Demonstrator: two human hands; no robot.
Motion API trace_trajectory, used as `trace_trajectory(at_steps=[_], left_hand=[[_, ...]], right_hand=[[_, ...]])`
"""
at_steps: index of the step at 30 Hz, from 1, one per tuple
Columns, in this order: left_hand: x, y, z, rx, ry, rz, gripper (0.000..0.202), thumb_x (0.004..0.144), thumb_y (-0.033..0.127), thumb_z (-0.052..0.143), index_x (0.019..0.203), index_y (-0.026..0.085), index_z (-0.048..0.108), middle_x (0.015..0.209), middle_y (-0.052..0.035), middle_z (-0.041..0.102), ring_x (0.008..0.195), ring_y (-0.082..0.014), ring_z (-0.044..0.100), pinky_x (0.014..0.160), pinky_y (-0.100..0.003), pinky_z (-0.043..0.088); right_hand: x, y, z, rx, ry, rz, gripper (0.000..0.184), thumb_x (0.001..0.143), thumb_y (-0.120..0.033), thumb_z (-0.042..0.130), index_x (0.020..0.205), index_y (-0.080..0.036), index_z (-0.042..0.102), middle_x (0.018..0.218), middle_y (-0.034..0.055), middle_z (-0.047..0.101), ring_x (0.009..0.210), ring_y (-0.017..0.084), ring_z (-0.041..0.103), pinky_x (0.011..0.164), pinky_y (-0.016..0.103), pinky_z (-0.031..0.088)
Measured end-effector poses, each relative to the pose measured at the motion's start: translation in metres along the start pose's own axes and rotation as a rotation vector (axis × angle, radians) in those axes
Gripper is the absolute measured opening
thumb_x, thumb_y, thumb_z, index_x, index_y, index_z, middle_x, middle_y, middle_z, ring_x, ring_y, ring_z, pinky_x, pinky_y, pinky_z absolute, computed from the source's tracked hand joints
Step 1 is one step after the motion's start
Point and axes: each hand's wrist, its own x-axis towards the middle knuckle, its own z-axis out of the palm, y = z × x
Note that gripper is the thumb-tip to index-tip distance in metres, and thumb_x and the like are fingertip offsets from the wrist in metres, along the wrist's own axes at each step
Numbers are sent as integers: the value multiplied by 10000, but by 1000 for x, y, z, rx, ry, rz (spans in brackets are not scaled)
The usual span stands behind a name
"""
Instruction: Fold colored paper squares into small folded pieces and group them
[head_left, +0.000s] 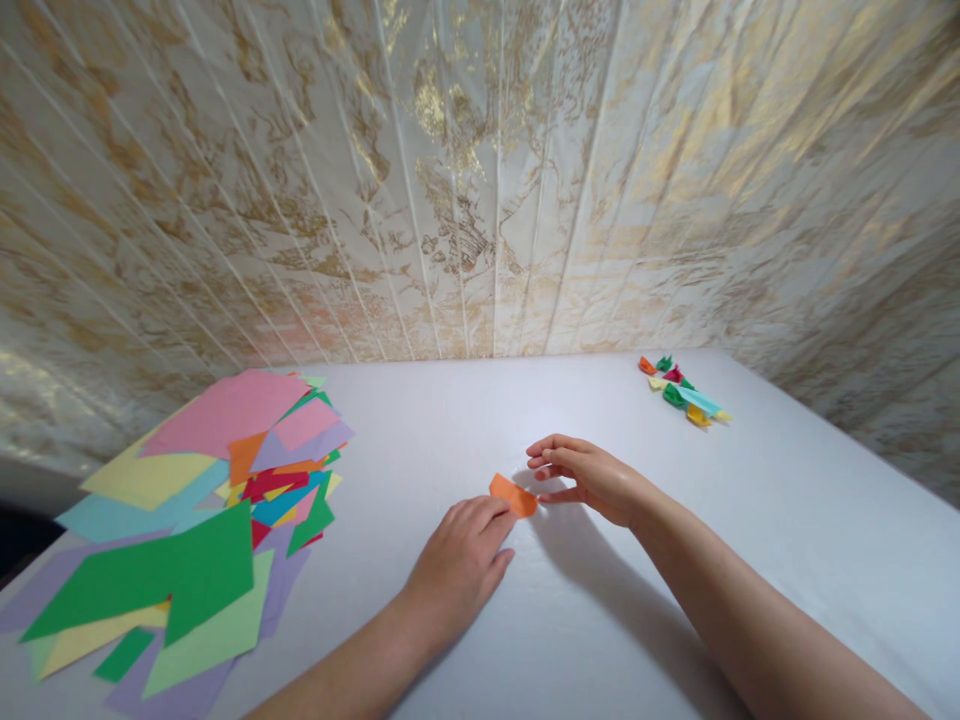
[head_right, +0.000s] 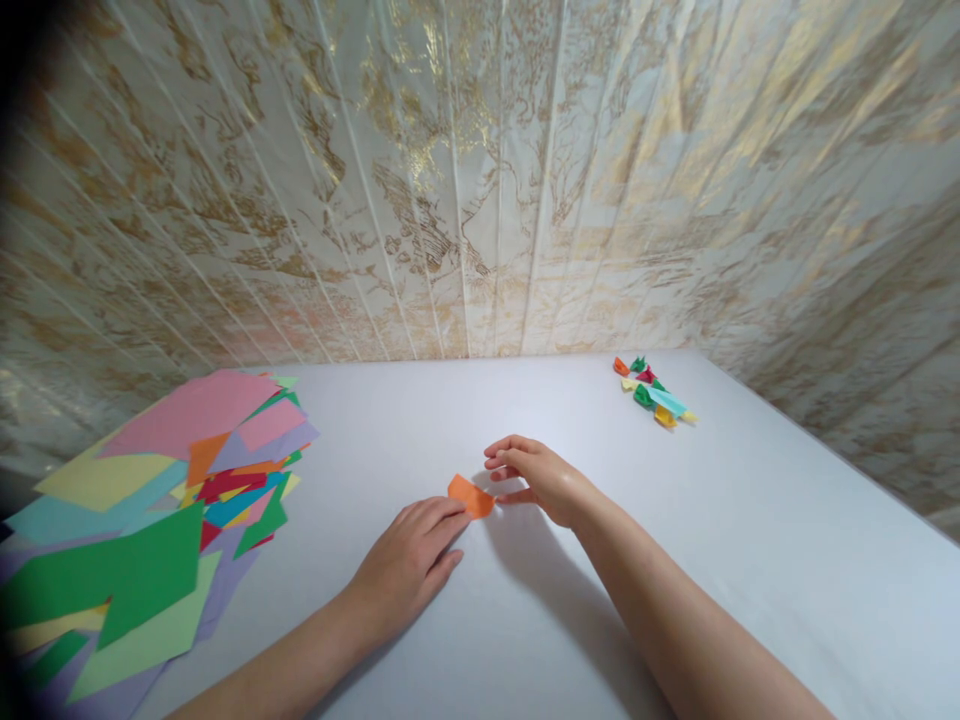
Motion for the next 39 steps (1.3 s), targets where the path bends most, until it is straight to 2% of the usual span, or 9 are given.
trace_trajectory(at_steps=[13, 22, 31, 39], left_hand=[[2, 3, -4, 13, -23, -5, 378, 871, 110, 590, 1239, 185, 555, 1249, -90, 619, 1176, -250, 550, 1025, -464, 463], [0, 1, -1, -5, -5, -4, 379, 878, 125, 575, 1244, 221, 555, 1249, -80, 619, 1166, -247, 556, 1020, -464, 462], [2, 2, -1, -13, 7, -6, 365, 882, 126, 558, 1231, 232, 565, 1237, -75, 627, 1159, -242, 562, 1012, -459, 466], [4, 1, -2, -12, -10, -11, 358, 881, 116, 560, 1223, 221, 564, 1217, -70, 630, 1148, -243, 555, 999, -449, 466]], right_hand=[[-1, -3, 0, 29, 14, 27, 77, 834, -183, 584, 879, -184, 648, 970, 80, 641, 838, 164, 587, 688, 331, 592], [0, -3, 1, 59, 9, 22, 65, 825, -201, 607, 871, -190, 651, 978, 81, 655, 884, 181, 601, 729, 360, 596], [4, 3, -1, 45, 1, 14, 69, 824, -206, 613, 878, -188, 653, 970, 82, 672, 841, 166, 615, 707, 325, 587], [6, 8, 3, 8, -15, -17, 70, 831, -211, 611, 877, -181, 654, 936, 55, 669, 789, 131, 602, 683, 246, 525]])
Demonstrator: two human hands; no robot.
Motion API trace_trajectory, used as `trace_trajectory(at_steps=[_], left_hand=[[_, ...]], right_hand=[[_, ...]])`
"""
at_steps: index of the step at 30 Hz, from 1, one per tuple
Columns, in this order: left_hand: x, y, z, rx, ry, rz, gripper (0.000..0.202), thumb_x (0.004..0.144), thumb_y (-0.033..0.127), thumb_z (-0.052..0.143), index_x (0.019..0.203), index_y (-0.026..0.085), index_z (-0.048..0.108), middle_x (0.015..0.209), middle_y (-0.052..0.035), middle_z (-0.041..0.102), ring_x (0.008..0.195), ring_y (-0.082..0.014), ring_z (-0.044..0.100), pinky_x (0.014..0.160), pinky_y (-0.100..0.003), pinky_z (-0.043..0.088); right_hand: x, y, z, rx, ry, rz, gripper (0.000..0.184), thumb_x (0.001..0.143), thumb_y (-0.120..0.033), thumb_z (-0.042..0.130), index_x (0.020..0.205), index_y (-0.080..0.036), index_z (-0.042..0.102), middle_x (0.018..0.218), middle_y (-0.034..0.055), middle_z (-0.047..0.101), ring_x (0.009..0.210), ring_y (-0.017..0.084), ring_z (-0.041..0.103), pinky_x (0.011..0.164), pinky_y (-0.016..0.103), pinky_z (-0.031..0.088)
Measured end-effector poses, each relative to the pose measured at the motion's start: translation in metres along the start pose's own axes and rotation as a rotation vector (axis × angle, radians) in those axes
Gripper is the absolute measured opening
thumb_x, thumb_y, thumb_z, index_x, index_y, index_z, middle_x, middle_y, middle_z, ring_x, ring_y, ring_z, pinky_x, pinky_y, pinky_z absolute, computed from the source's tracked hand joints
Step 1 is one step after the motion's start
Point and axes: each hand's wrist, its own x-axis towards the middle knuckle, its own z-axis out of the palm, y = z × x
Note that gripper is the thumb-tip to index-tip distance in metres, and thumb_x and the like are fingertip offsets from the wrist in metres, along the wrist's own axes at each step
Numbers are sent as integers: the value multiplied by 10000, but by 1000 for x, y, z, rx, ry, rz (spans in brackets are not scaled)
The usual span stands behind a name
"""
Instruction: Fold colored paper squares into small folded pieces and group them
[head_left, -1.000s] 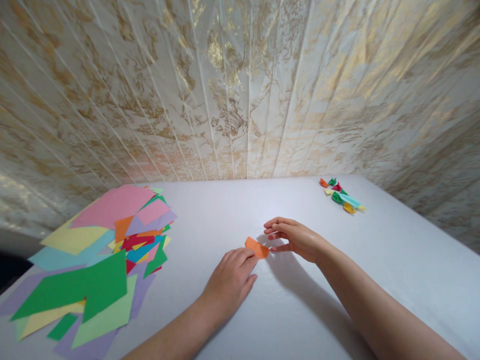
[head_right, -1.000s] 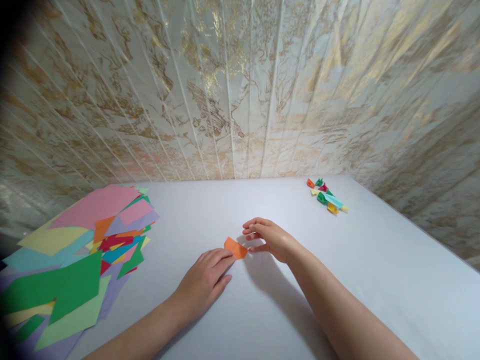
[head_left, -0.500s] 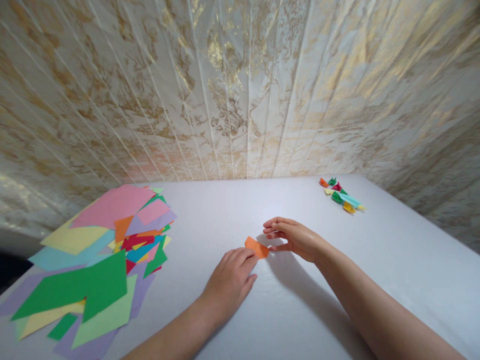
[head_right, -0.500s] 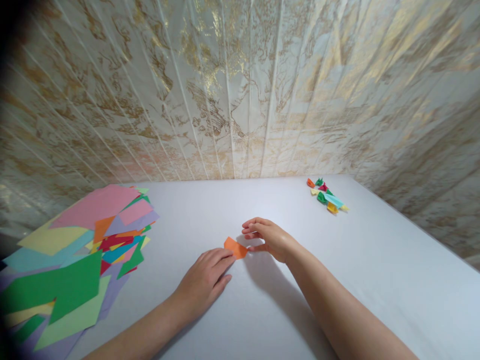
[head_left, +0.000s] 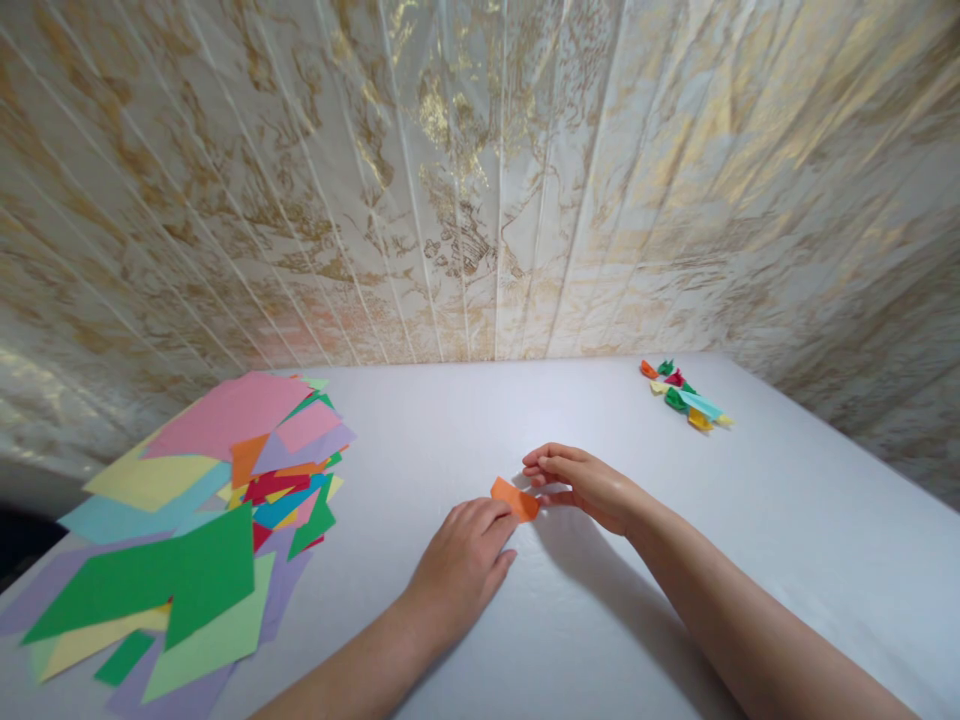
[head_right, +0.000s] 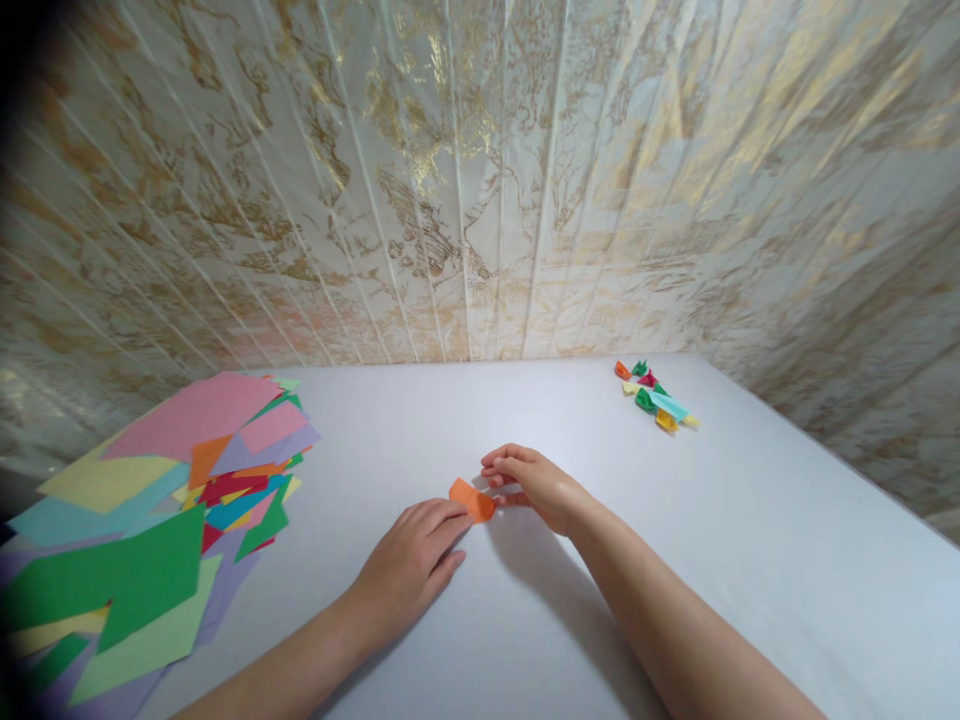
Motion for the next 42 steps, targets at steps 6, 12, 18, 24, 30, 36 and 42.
trace_trajectory(at_steps=[6, 12, 18, 24, 30, 36, 42], left_hand=[[4, -1, 1, -12, 29, -8, 303, 891, 123, 546, 1167, 241, 588, 1149, -50, 645, 1085, -225, 576, 952, -423, 486], [4, 0, 0, -6, 13, -13, 295, 880, 119, 573, 1156, 224, 587, 1152, -52, 641, 1086, -230, 565, 965, -424, 478], [2, -1, 0, -6, 10, -11, 316, 875, 108, 579, 1174, 212, 584, 1173, -56, 642, 1105, -227, 569, 981, -419, 480], [0, -1, 0, 17, 12, 6, 390, 854, 88, 590, 1227, 200, 560, 1232, -74, 632, 1152, -247, 562, 1013, -444, 469], [0, 0, 1, 5, 7, -3, 420, 851, 84, 593, 1252, 200, 551, 1250, -73, 615, 1160, -245, 549, 1026, -449, 457], [0, 0, -1, -45, 31, -38, 303, 884, 114, 573, 1172, 202, 603, 1155, -63, 630, 1082, -233, 567, 965, -422, 484], [6, -11, -8, -158, 187, -95, 234, 917, 83, 499, 1070, 226, 602, 1086, -34, 625, 1040, -190, 570, 931, -353, 486]], right_hand=[[3, 8, 2, -40, -48, -100, 138, 790, -288, 651, 868, -175, 657, 876, 30, 641, 797, 135, 580, 714, 259, 493], [8, 16, 5, -92, -62, -148, 167, 735, -303, 665, 844, -179, 640, 825, 6, 628, 796, 142, 581, 772, 295, 478], [19, 28, 3, -208, 6, -170, 155, 700, -230, 626, 845, -178, 613, 779, -7, 637, 725, 137, 586, 717, 281, 473], [20, 32, 5, -331, 13, -207, 106, 727, -207, 597, 830, -182, 591, 733, -18, 616, 627, 126, 556, 612, 263, 459], [14, 33, 14, -532, 38, -188, 71, 747, -149, 557, 805, -189, 564, 655, -28, 604, 593, 131, 557, 565, 239, 416], [-2, 35, 30, -1054, 150, -385, 125, 789, -92, 517, 849, -191, 565, 845, 15, 622, 769, 148, 569, 666, 236, 366], [-8, 39, 39, -1190, 155, -398, 215, 860, -80, 444, 992, -214, 548, 978, 26, 593, 835, 144, 584, 659, 223, 347]])
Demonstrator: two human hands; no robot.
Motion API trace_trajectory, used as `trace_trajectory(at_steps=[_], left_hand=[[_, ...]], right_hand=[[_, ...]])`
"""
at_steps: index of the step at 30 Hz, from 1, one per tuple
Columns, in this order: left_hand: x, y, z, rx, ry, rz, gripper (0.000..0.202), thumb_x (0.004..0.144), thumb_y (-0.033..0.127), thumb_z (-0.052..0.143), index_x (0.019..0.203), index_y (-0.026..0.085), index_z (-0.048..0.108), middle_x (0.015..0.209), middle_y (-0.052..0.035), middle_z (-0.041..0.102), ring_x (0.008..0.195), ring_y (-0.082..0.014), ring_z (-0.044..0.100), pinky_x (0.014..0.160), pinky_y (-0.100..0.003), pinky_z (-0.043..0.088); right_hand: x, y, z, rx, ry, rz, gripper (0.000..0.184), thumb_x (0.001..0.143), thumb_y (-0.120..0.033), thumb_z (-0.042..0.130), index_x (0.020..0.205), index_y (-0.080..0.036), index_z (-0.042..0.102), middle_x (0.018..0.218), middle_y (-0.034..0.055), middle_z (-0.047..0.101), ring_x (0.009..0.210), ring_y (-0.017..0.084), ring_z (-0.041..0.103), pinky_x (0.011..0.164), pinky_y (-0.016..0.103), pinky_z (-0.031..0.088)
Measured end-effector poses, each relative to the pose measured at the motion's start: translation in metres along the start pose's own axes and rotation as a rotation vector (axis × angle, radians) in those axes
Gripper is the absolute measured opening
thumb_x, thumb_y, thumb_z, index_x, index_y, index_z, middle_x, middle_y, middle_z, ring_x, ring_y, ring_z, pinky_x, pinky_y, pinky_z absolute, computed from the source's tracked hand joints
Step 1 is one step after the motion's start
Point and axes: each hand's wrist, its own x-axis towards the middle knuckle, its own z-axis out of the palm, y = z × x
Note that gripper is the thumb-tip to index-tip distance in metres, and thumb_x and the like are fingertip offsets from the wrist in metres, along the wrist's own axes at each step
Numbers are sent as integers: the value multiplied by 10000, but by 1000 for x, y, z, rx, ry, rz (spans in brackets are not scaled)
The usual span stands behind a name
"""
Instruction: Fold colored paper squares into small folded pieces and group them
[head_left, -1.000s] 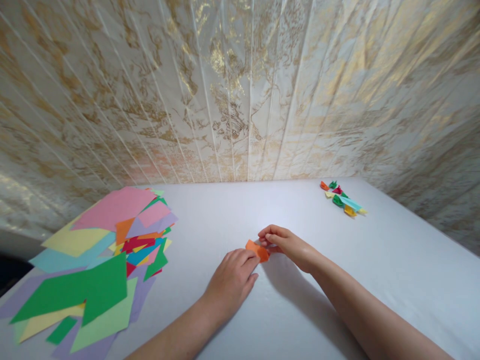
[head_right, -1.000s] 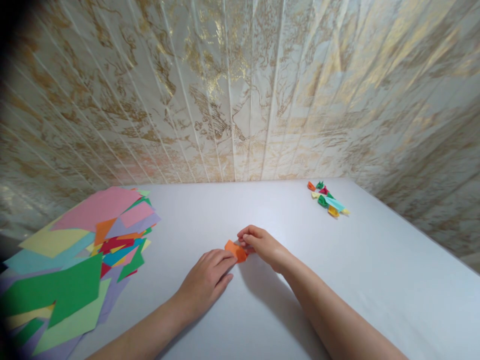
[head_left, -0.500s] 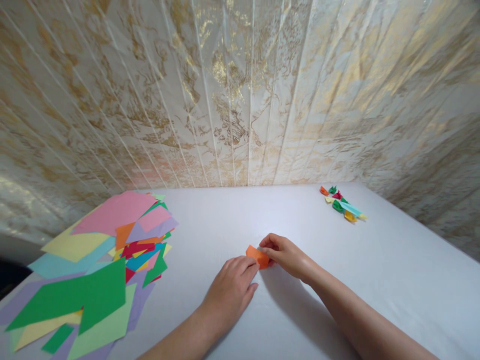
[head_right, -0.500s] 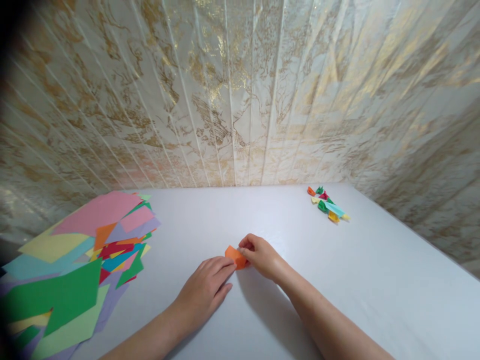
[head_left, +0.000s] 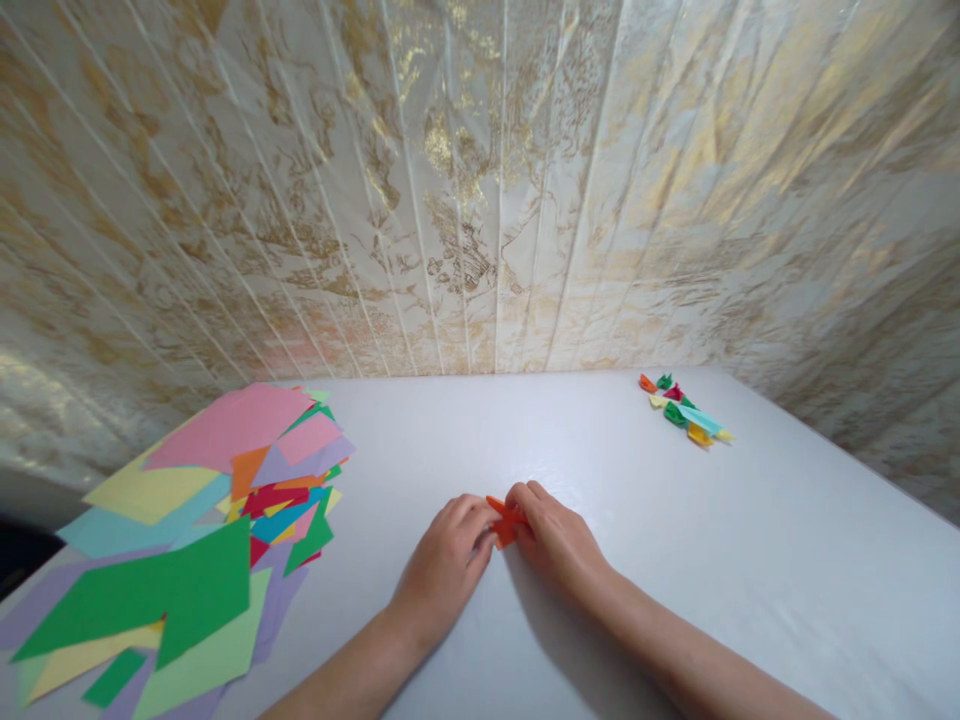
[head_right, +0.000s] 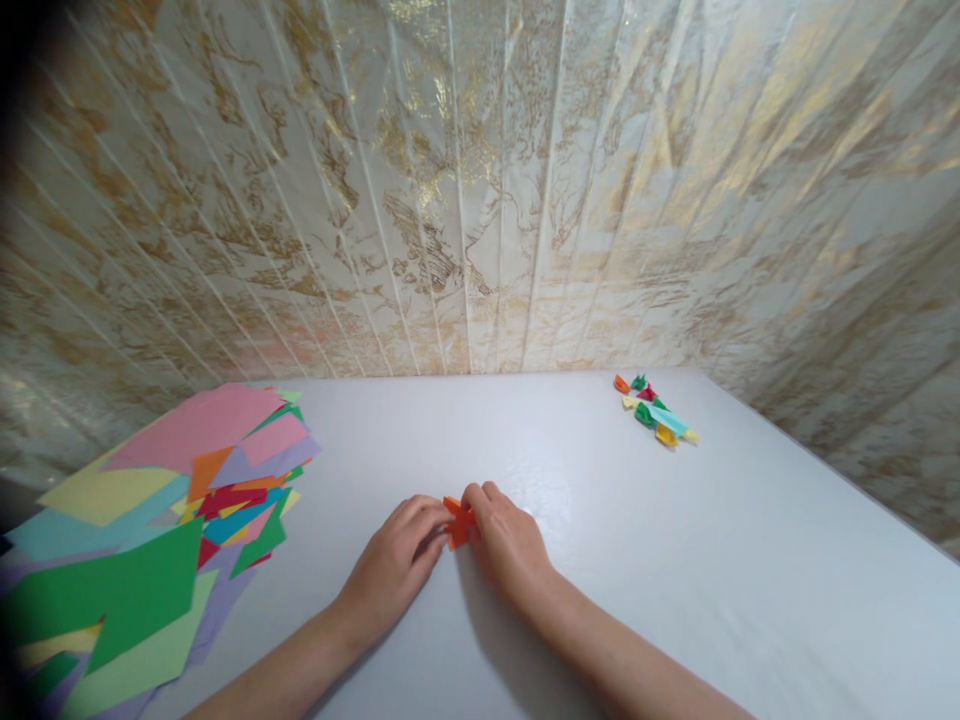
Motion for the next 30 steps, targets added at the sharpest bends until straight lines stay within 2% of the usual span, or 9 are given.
trace_trajectory(at_steps=[2, 3, 7, 12, 21, 30], left_hand=[[3, -5, -2, 24, 83, -22, 277, 906, 69, 506, 1134, 217, 559, 1146, -47, 598, 1103, -197, 541, 978, -372, 457], [5, -6, -2, 42, 89, -23, 292, 900, 65, 515, 1149, 215, 547, 1164, -50, 590, 1121, -201, 529, 992, -381, 444], [7, -7, -5, 123, -35, -31, 164, 902, 89, 531, 997, 214, 578, 1032, -23, 607, 988, -202, 543, 894, -365, 463], [5, -6, -4, 215, -82, -45, 162, 900, 58, 494, 875, 207, 554, 938, -12, 579, 910, -200, 525, 813, -342, 452], [1, -10, 0, 271, -113, -19, 177, 908, 50, 472, 864, 207, 541, 909, -5, 570, 872, -195, 514, 780, -335, 434], [-1, 0, -2, 432, -166, -21, 176, 917, 48, 485, 875, 192, 577, 906, -20, 594, 874, -209, 541, 781, -353, 460]], right_hand=[[1, 0, 1, -13, 2, -30, 213, 872, -88, 439, 990, -224, 554, 978, 19, 585, 832, 141, 582, 647, 223, 338], [1, 0, 2, -18, 1, -44, 209, 876, -92, 441, 986, -226, 557, 975, 16, 581, 830, 140, 580, 643, 223, 334], [1, -1, 1, -43, -10, -62, 167, 899, -105, 441, 943, -216, 559, 950, 13, 563, 817, 136, 565, 627, 224, 321], [1, -3, -2, -110, -40, -57, 140, 881, -80, 463, 871, -198, 538, 904, 12, 534, 766, 132, 522, 601, 230, 293], [0, -1, -10, -109, -87, -91, 171, 884, -53, 456, 821, -190, 539, 828, -7, 492, 676, 113, 460, 605, 236, 280], [-6, 0, -18, -93, -126, -108, 151, 834, -47, 527, 873, -189, 560, 892, 19, 546, 800, 143, 534, 660, 225, 347]])
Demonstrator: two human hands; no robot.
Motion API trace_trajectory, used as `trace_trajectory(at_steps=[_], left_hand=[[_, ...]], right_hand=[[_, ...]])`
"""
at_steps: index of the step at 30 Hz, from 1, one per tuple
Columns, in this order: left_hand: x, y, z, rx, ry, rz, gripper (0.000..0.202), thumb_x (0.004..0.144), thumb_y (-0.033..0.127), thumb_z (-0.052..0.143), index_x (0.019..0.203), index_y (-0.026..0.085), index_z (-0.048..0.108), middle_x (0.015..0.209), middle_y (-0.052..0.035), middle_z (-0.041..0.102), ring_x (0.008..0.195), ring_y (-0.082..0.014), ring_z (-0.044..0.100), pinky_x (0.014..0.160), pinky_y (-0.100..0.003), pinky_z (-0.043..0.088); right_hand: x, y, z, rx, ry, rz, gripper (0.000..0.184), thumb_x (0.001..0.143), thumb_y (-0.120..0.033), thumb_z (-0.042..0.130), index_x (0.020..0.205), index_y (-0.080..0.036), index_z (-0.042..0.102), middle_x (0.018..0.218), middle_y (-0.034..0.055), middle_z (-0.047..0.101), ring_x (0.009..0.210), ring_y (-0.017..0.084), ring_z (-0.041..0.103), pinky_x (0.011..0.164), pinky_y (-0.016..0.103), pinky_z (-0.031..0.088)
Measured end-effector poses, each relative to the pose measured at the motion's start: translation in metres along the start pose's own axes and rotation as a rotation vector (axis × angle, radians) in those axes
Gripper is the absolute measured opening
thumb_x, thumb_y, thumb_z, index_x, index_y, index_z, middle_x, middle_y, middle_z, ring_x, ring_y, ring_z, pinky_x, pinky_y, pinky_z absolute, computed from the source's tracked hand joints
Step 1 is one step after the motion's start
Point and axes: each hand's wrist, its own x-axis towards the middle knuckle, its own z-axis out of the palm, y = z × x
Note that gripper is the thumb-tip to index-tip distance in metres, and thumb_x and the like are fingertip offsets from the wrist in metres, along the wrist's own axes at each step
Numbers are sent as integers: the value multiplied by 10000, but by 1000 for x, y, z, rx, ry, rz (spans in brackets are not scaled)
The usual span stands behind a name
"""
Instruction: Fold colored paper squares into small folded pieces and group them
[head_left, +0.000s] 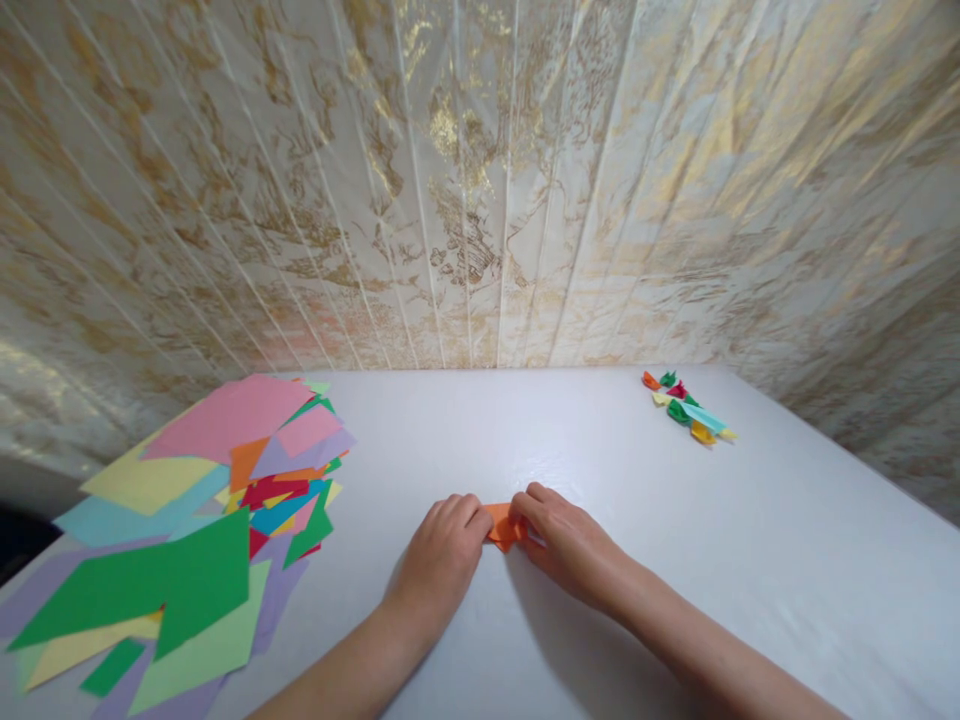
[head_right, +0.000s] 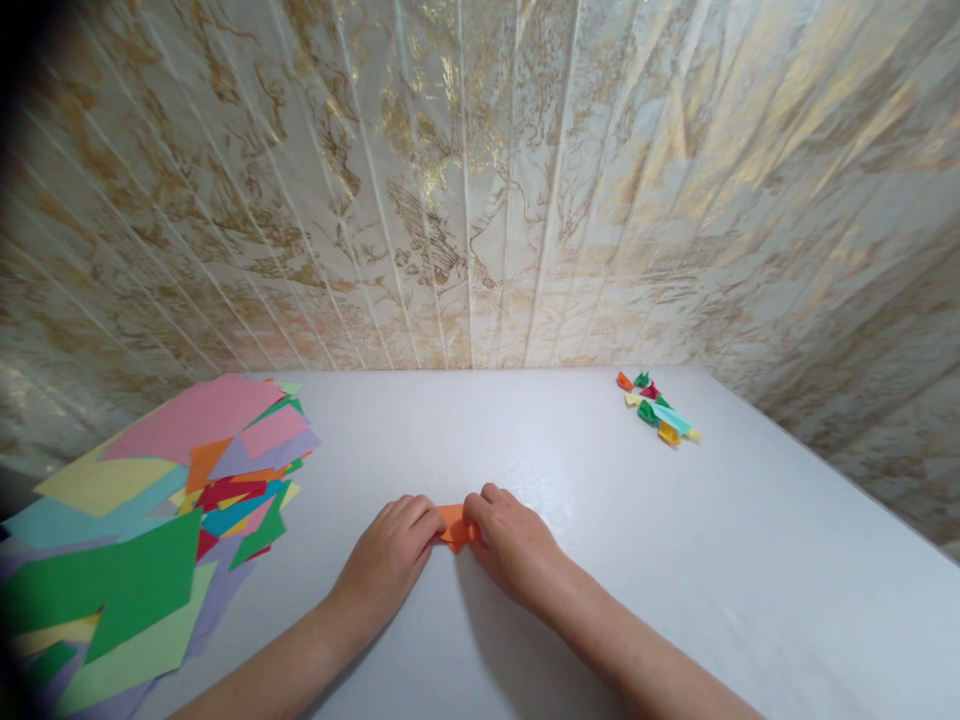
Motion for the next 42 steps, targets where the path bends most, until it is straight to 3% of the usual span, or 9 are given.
trace_trajectory(at_steps=[10, 15, 19, 23, 27, 33, 39, 42], left_hand=[[-10, 21, 4, 11, 7, 69, 317, 922, 20, 416, 1100, 207, 600, 1055, -44, 643, 961, -210, 598, 838, -368, 527], [-12, 27, 0, -12, -45, 28, 328, 887, 36, 471, 1145, 185, 607, 1071, -81, 648, 984, -244, 617, 853, -420, 547], [-18, 32, 1, 7, -51, 15, 423, 846, 42, 528, 1242, 183, 572, 1216, -122, 623, 1097, -280, 602, 940, -467, 522], [-25, 37, 5, 75, -71, 14, 479, 838, 152, 616, 1311, 168, 539, 1323, -164, 588, 1200, -333, 565, 1002, -519, 487], [-27, 41, 6, 107, -78, 26, 495, 858, 240, 632, 1336, 159, 531, 1360, -173, 575, 1222, -340, 561, 1018, -523, 481], [-27, 40, 8, 86, -69, 19, 486, 867, 251, 620, 1338, 157, 539, 1380, -169, 570, 1244, -343, 552, 1027, -527, 474], [-29, 36, 15, 44, -64, 45, 475, 904, 246, 556, 1369, 156, 516, 1414, -152, 551, 1288, -334, 519, 1059, -536, 445], [-29, 36, 16, 34, -74, 41, 495, 893, 247, 569, 1373, 144, 510, 1410, -161, 552, 1287, -337, 520, 1061, -534, 445]], right_hand=[[2, -2, -5, 26, -12, 28, 160, 870, -56, 489, 896, -174, 594, 908, 36, 569, 781, 142, 557, 673, 231, 366], [3, 4, -7, 38, -14, 58, 247, 871, -29, 446, 1009, -174, 593, 986, 45, 578, 727, 121, 565, 662, 227, 368], [4, 4, -11, 3, -32, 68, 258, 887, -48, 439, 1053, -171, 593, 1012, 54, 583, 749, 129, 591, 665, 231, 374], [2, -1, -16, -18, -45, 97, 221, 874, -75, 479, 1027, -190, 591, 1024, 40, 591, 765, 134, 601, 639, 230, 360], [0, -6, -19, -41, -52, 110, 174, 865, -113, 525, 1004, -204, 576, 1018, 30, 588, 772, 138, 601, 623, 233, 343], [1, -5, -17, -92, -46, 104, 180, 873, -121, 525, 1027, -211, 555, 1040, 35, 594, 802, 150, 609, 603, 237, 323], [-2, -7, -18, -162, -69, 121, 228, 906, -110, 452, 1032, -224, 604, 1008, 44, 610, 761, 162, 629, 574, 258, 298], [-7, -11, -20, -181, -107, 88, 263, 909, -113, 450, 1040, -235, 642, 1041, 64, 611, 839, 189, 645, 610, 264, 341]])
